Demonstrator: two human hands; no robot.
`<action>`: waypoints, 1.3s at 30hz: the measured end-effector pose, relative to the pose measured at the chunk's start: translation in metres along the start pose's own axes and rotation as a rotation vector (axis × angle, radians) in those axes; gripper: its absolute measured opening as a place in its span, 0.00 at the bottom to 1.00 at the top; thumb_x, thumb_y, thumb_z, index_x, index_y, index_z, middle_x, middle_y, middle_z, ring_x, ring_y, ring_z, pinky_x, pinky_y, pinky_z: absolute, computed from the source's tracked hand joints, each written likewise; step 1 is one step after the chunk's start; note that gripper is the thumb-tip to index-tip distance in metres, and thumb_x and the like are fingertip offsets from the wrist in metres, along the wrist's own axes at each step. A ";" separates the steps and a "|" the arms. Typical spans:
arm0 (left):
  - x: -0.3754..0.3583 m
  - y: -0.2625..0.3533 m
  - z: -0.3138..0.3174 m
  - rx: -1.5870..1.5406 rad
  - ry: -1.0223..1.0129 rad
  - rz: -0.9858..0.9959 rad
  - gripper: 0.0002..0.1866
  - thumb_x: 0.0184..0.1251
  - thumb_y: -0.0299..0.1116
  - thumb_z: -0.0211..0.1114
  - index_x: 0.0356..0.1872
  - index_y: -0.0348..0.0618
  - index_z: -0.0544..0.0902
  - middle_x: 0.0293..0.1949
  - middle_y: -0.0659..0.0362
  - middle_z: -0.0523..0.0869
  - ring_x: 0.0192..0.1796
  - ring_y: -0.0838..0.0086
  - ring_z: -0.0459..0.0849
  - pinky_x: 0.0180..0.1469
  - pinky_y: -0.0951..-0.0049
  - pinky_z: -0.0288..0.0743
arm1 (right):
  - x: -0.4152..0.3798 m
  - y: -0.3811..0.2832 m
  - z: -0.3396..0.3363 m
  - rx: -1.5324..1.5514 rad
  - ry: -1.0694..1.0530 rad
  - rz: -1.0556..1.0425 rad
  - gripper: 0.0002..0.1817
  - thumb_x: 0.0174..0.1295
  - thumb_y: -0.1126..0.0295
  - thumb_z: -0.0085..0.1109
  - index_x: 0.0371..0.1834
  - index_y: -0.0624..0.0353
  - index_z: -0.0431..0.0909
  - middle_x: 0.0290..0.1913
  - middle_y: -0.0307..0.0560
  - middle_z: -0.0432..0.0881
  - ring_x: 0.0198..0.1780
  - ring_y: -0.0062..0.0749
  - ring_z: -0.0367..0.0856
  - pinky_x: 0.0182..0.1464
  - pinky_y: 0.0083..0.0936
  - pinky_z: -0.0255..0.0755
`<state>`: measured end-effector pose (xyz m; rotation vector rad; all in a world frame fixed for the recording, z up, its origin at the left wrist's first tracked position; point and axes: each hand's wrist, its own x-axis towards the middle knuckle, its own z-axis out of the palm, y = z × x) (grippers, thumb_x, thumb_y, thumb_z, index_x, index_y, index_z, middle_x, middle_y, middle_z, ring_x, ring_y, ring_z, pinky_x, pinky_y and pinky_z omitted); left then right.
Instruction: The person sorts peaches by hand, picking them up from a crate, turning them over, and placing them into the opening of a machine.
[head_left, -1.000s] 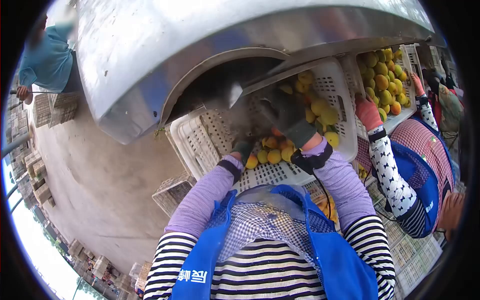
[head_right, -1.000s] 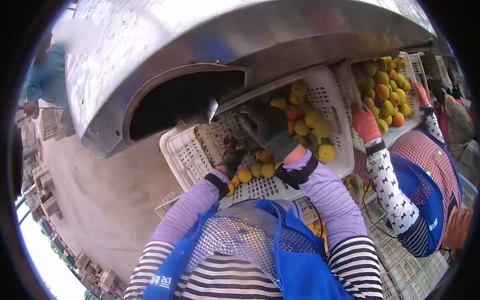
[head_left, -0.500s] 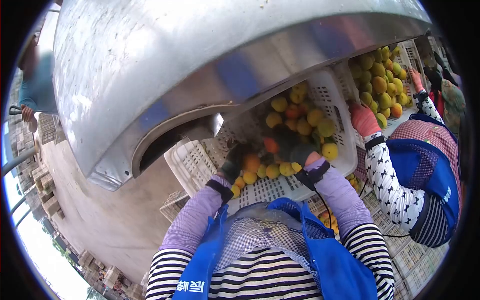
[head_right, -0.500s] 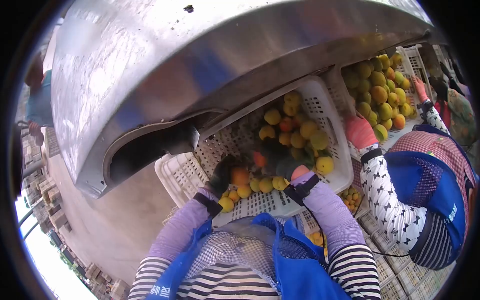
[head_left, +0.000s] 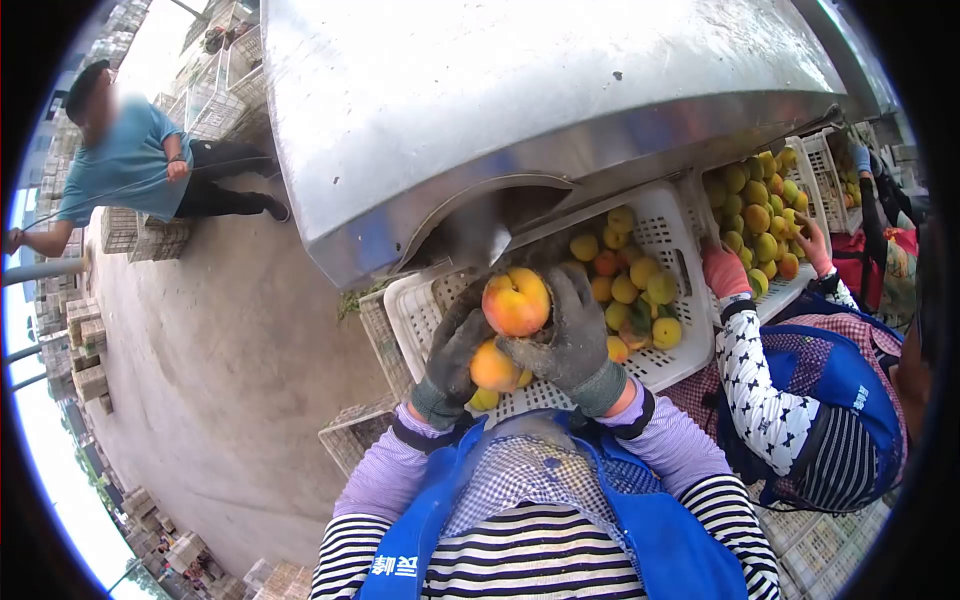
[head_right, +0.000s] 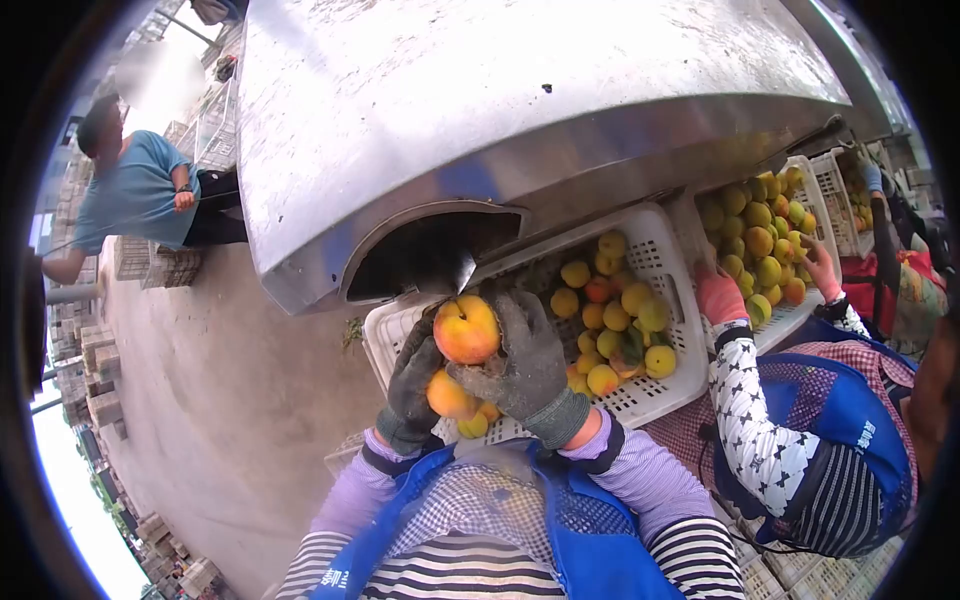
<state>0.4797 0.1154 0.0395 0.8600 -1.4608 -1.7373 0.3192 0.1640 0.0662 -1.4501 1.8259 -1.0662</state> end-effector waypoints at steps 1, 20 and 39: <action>0.002 0.005 0.006 -0.194 0.100 -0.104 0.25 0.78 0.41 0.52 0.67 0.34 0.71 0.64 0.50 0.76 0.61 0.66 0.79 0.66 0.65 0.70 | 0.009 -0.005 0.004 -0.016 0.027 0.004 0.43 0.40 0.55 0.80 0.61 0.62 0.74 0.57 0.58 0.76 0.57 0.54 0.76 0.57 0.43 0.73; -0.024 -0.061 -0.018 0.092 0.112 0.040 0.33 0.63 0.21 0.69 0.69 0.32 0.65 0.62 0.48 0.78 0.62 0.60 0.79 0.64 0.60 0.76 | 0.070 0.022 0.021 0.074 -0.115 -0.081 0.38 0.43 0.52 0.78 0.59 0.53 0.77 0.51 0.54 0.82 0.48 0.48 0.82 0.53 0.40 0.76; 0.008 0.019 0.006 -0.084 0.129 -0.037 0.30 0.74 0.45 0.62 0.68 0.36 0.69 0.60 0.54 0.77 0.61 0.70 0.76 0.62 0.69 0.71 | 0.018 -0.003 -0.021 -0.185 -0.077 -0.157 0.49 0.43 0.51 0.75 0.71 0.55 0.67 0.54 0.55 0.76 0.49 0.51 0.80 0.46 0.41 0.78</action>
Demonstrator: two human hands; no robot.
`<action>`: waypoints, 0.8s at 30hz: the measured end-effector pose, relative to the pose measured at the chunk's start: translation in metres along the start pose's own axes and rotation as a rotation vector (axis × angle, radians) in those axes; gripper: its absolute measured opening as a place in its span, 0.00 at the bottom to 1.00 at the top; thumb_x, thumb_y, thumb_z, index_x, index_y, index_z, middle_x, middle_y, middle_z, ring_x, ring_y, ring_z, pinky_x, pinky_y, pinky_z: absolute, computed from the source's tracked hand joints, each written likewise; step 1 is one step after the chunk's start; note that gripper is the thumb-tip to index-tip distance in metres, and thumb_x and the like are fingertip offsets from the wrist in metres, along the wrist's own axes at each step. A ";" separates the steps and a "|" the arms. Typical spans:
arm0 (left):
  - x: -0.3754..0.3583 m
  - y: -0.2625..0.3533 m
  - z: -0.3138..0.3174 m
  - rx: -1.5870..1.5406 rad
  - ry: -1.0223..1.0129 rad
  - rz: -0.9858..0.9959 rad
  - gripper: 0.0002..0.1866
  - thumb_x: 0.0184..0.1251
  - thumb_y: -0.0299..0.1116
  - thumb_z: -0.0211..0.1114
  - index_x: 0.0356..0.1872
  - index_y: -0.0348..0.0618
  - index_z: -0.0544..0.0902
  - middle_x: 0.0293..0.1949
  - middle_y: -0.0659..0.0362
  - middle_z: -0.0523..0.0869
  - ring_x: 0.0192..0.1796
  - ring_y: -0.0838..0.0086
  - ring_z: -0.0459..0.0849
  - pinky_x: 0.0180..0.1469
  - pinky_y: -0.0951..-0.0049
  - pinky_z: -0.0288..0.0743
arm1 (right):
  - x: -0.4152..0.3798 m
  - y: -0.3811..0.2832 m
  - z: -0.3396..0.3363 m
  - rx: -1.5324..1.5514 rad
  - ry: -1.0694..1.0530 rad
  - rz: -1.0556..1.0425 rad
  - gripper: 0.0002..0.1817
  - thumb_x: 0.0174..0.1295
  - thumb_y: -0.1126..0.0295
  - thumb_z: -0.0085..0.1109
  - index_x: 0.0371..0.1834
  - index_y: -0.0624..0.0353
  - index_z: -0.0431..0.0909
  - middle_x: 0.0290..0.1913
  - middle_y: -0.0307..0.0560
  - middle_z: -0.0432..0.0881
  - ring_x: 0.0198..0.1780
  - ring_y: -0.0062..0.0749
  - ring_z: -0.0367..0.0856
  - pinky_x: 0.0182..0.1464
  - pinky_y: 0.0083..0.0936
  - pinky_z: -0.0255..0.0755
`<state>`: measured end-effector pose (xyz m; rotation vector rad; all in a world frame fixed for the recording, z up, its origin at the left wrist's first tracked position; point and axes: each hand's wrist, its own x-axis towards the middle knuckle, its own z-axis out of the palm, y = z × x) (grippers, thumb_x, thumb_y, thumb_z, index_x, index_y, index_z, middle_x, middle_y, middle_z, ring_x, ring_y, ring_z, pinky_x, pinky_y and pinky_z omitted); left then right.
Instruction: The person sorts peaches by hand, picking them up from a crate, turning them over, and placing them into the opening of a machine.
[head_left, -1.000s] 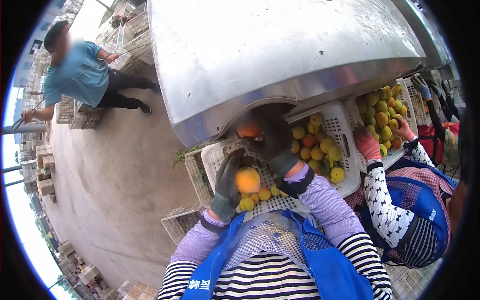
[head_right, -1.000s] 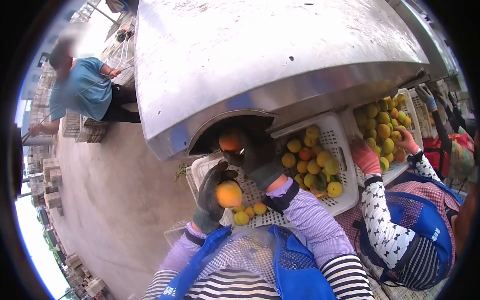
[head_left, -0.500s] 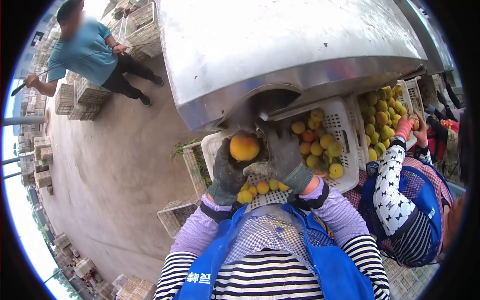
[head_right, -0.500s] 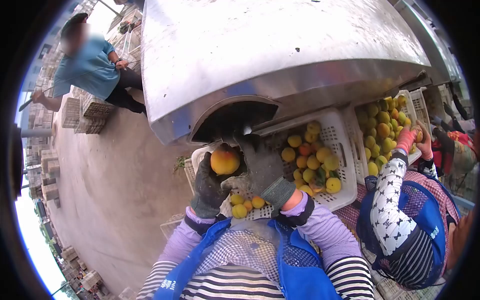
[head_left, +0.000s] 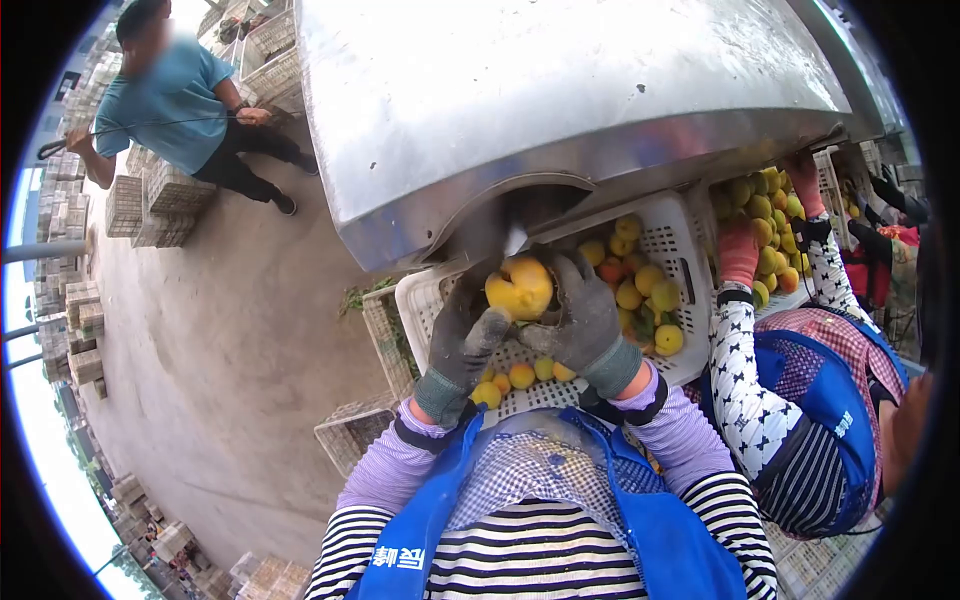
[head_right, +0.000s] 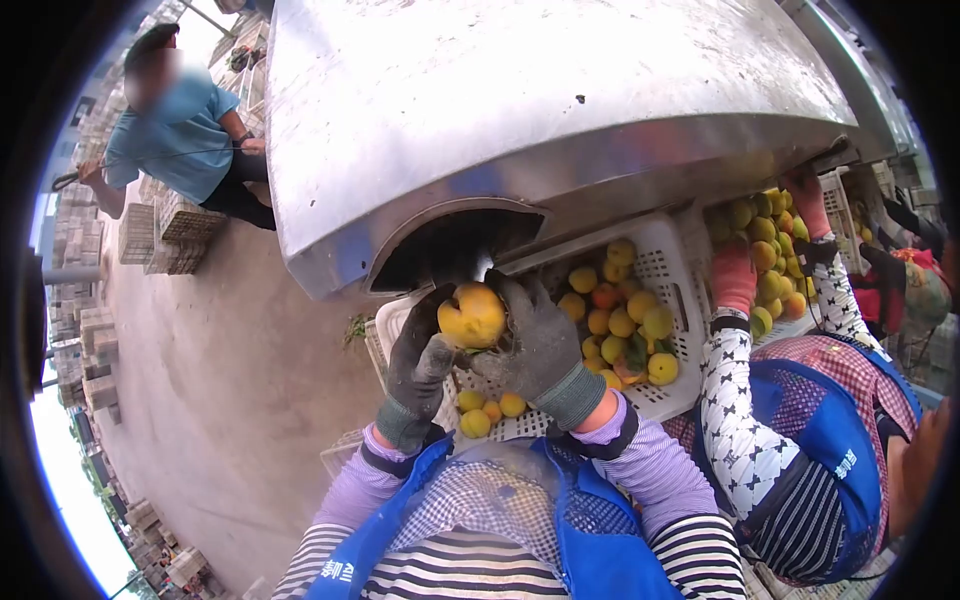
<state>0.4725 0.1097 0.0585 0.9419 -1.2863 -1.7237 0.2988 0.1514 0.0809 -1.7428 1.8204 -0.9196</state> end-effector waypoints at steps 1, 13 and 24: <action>-0.004 0.005 0.005 -0.046 0.012 -0.049 0.29 0.74 0.42 0.62 0.69 0.35 0.69 0.62 0.54 0.76 0.62 0.71 0.75 0.61 0.70 0.72 | 0.000 0.001 0.005 0.031 0.036 0.001 0.48 0.43 0.51 0.75 0.70 0.56 0.67 0.54 0.55 0.76 0.47 0.51 0.81 0.44 0.40 0.79; -0.041 -0.052 0.009 -0.152 0.287 -0.209 0.22 0.80 0.39 0.51 0.68 0.42 0.69 0.58 0.55 0.80 0.49 0.70 0.83 0.48 0.69 0.80 | 0.062 0.025 0.045 -0.205 0.308 -0.184 0.28 0.45 0.46 0.76 0.41 0.57 0.85 0.34 0.47 0.86 0.37 0.42 0.86 0.44 0.37 0.77; -0.060 -0.253 0.047 0.618 -0.574 -0.670 0.39 0.68 0.48 0.65 0.75 0.48 0.60 0.65 0.48 0.76 0.67 0.61 0.74 0.66 0.65 0.68 | -0.071 0.169 0.008 -0.223 -0.415 0.274 0.11 0.60 0.65 0.62 0.46 0.49 0.84 0.45 0.49 0.86 0.42 0.47 0.85 0.46 0.38 0.78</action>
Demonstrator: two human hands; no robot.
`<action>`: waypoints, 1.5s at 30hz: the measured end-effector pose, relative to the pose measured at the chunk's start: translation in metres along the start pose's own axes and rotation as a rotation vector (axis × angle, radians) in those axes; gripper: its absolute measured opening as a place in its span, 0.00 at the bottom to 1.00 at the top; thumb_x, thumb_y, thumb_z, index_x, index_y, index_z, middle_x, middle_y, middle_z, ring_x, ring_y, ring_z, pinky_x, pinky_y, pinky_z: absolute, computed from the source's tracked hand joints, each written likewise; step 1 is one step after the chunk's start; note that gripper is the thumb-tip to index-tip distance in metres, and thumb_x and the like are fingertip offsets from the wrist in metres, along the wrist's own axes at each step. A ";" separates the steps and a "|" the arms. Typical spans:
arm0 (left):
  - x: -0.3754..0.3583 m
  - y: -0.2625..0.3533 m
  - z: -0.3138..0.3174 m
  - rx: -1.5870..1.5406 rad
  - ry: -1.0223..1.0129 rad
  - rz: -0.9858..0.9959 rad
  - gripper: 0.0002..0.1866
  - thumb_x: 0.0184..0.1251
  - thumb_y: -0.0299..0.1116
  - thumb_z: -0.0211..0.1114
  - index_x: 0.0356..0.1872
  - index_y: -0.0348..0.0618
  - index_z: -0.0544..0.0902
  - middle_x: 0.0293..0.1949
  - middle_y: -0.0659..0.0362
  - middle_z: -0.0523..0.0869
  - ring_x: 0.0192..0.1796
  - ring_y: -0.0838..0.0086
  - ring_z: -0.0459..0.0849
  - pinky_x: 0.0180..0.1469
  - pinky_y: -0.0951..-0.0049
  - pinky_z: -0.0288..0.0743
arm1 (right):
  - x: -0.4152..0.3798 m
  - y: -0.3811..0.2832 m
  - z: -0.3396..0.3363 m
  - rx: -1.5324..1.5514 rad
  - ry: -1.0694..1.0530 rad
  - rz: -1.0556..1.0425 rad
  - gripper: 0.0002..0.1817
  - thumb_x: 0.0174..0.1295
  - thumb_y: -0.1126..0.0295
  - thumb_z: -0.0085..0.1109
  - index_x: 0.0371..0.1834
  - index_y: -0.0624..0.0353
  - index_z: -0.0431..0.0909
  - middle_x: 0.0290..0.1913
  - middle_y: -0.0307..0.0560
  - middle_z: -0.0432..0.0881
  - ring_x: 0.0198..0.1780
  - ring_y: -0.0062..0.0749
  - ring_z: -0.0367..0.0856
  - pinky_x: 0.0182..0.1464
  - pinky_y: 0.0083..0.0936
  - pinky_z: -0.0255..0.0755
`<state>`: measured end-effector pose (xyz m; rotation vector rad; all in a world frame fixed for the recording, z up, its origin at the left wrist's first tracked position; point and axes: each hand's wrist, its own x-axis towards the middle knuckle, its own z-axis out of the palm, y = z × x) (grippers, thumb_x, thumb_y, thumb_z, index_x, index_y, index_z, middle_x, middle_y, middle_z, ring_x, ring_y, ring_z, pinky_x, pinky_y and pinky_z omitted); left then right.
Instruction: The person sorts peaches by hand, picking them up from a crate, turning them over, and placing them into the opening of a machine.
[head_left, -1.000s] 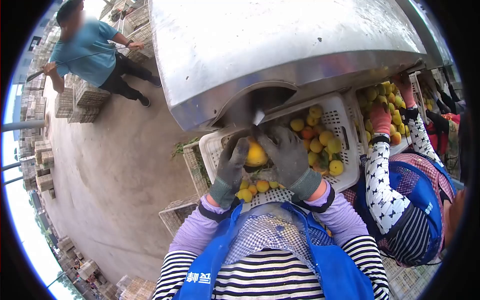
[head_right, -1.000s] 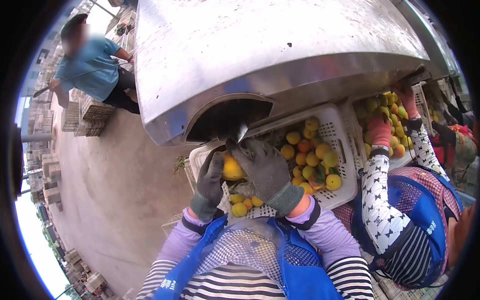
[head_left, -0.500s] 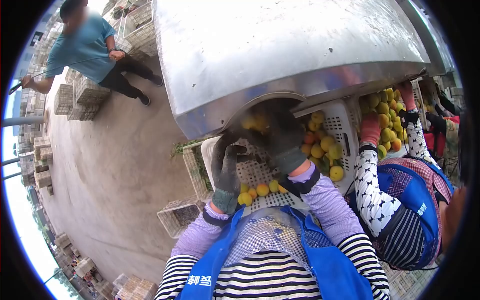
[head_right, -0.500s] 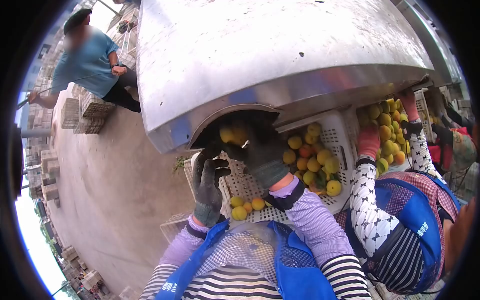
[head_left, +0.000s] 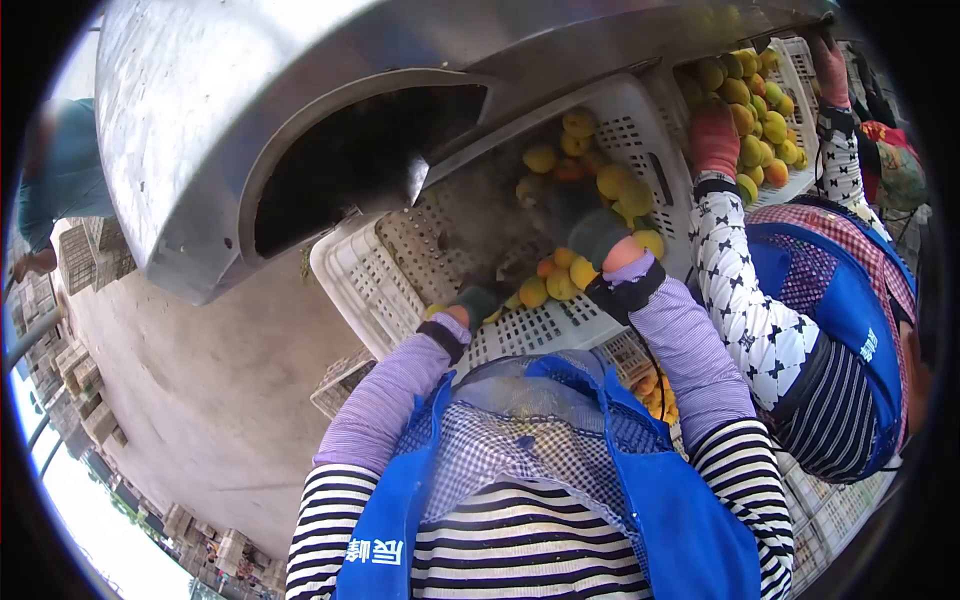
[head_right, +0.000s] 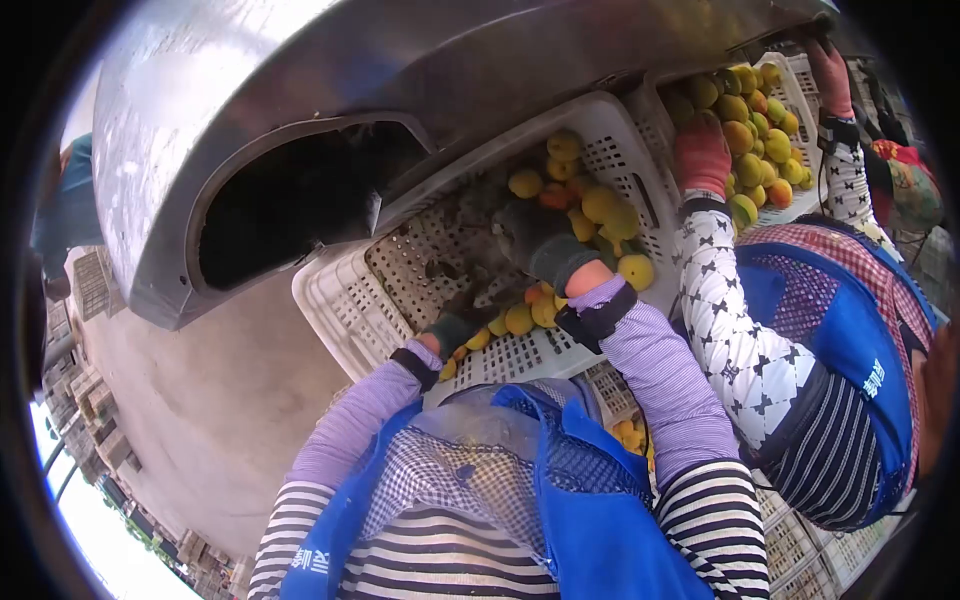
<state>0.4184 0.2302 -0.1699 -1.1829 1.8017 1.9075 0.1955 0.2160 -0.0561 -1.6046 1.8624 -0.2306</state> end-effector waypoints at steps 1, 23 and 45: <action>0.010 -0.010 0.020 0.245 -0.007 0.128 0.38 0.63 0.46 0.66 0.73 0.47 0.64 0.63 0.46 0.77 0.66 0.57 0.75 0.65 0.62 0.70 | -0.008 0.016 0.010 -0.099 -0.307 0.106 0.12 0.59 0.66 0.61 0.46 0.48 0.86 0.46 0.48 0.86 0.44 0.47 0.85 0.49 0.39 0.77; -0.105 0.020 -0.104 -0.748 0.033 0.147 0.25 0.78 0.41 0.56 0.70 0.42 0.70 0.58 0.55 0.80 0.61 0.70 0.77 0.63 0.70 0.72 | -0.007 -0.060 0.015 0.568 -0.434 -0.343 0.39 0.49 0.57 0.74 0.67 0.57 0.73 0.70 0.56 0.70 0.65 0.48 0.74 0.66 0.39 0.68; -0.174 0.166 -0.156 0.530 1.140 0.416 0.27 0.66 0.31 0.58 0.67 0.37 0.71 0.62 0.35 0.75 0.38 0.49 0.86 0.36 0.59 0.81 | -0.053 -0.166 -0.007 0.495 0.450 -0.114 0.42 0.41 0.55 0.80 0.58 0.65 0.72 0.51 0.57 0.77 0.49 0.52 0.81 0.50 0.40 0.77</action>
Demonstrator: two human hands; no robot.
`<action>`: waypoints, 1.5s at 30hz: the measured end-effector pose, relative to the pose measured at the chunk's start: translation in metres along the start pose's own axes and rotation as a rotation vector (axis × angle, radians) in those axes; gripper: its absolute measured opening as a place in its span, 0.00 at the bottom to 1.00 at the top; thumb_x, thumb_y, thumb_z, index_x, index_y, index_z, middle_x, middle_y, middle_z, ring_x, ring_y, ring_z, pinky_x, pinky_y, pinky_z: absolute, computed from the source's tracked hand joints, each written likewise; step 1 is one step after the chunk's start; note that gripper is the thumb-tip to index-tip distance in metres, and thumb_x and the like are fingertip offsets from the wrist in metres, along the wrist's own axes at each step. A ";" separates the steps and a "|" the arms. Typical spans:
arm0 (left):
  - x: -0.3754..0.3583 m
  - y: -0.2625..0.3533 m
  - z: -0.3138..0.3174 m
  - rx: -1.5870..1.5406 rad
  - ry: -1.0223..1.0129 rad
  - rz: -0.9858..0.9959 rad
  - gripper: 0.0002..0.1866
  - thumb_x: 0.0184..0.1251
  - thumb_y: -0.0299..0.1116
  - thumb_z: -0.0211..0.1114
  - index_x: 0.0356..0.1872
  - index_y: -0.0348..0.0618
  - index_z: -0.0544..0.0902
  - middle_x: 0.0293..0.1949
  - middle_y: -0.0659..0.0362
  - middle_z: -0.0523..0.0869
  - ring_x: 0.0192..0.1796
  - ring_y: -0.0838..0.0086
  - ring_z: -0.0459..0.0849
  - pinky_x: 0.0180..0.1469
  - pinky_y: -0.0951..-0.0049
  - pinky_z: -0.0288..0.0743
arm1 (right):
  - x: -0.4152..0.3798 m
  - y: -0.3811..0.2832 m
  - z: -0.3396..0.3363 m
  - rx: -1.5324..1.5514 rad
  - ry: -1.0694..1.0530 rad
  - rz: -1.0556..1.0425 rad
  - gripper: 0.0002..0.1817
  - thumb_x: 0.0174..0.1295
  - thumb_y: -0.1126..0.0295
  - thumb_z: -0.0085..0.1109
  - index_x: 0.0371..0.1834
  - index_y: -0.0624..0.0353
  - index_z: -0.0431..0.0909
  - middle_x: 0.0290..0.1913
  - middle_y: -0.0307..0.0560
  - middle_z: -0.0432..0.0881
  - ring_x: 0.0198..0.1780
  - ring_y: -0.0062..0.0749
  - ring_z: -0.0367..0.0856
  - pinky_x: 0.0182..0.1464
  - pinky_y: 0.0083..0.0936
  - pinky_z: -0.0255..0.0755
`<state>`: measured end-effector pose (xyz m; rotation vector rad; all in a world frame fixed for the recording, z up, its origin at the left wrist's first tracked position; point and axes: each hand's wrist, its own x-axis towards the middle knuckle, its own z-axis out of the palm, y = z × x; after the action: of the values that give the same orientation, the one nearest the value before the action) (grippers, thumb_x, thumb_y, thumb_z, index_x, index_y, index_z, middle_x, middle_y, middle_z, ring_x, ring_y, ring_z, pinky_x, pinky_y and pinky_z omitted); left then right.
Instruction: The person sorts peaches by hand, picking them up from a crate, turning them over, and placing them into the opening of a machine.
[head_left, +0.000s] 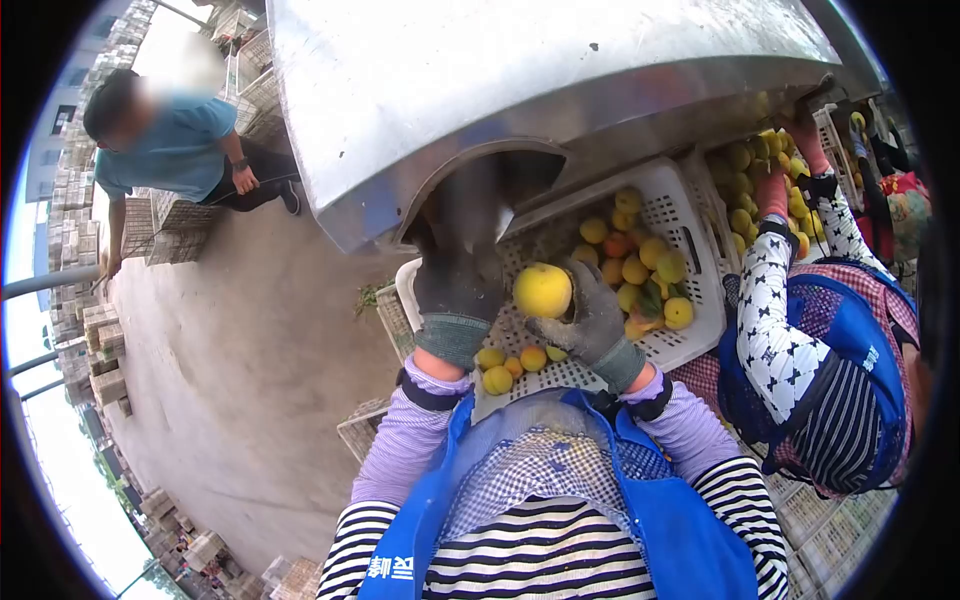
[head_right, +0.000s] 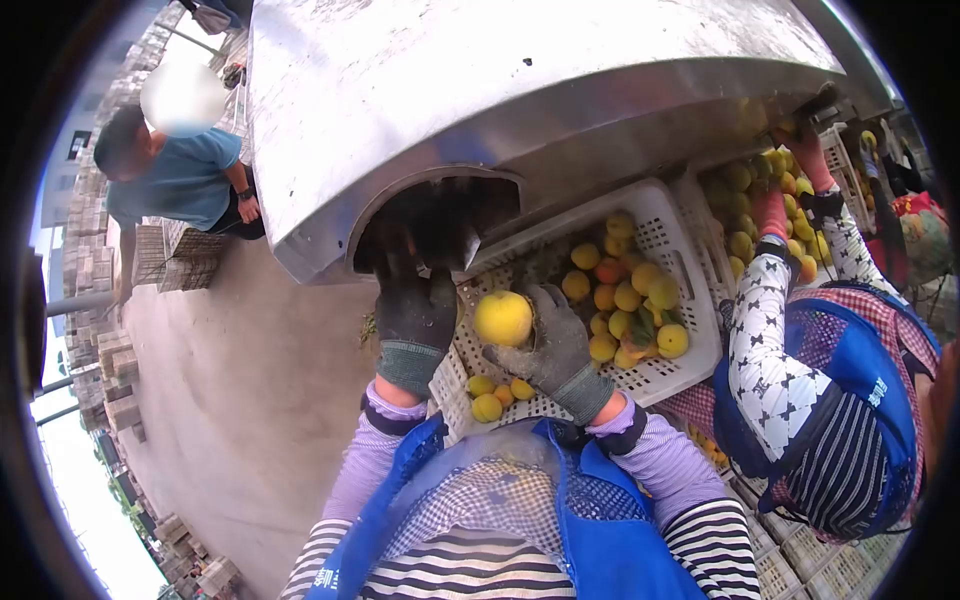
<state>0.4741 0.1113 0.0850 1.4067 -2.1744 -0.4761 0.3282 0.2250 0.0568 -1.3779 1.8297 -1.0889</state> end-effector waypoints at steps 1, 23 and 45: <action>0.006 -0.011 0.015 0.130 -0.044 0.079 0.26 0.66 0.32 0.58 0.66 0.38 0.72 0.59 0.35 0.77 0.38 0.49 0.86 0.36 0.58 0.81 | 0.001 0.002 -0.002 -0.012 -0.032 0.003 0.42 0.41 0.55 0.80 0.58 0.65 0.73 0.51 0.57 0.78 0.49 0.51 0.81 0.50 0.39 0.78; -0.066 -0.002 0.015 -0.060 -0.023 -0.093 0.21 0.61 0.28 0.61 0.57 0.36 0.78 0.60 0.40 0.74 0.58 0.50 0.79 0.48 0.61 0.82 | 0.032 0.000 -0.025 0.061 0.063 -0.251 0.43 0.41 0.60 0.80 0.62 0.64 0.71 0.57 0.57 0.76 0.55 0.50 0.79 0.55 0.40 0.76; -0.086 -0.023 0.004 -0.875 -0.178 -0.485 0.27 0.69 0.27 0.61 0.68 0.35 0.70 0.53 0.48 0.83 0.48 0.69 0.84 0.52 0.70 0.78 | 0.091 -0.005 0.051 -0.286 0.282 -0.428 0.29 0.49 0.59 0.74 0.53 0.57 0.77 0.39 0.53 0.81 0.40 0.51 0.83 0.39 0.40 0.78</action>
<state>0.5178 0.1810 0.0500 1.3539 -1.3780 -1.5450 0.3471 0.1242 0.0378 -1.9325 2.0009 -1.3261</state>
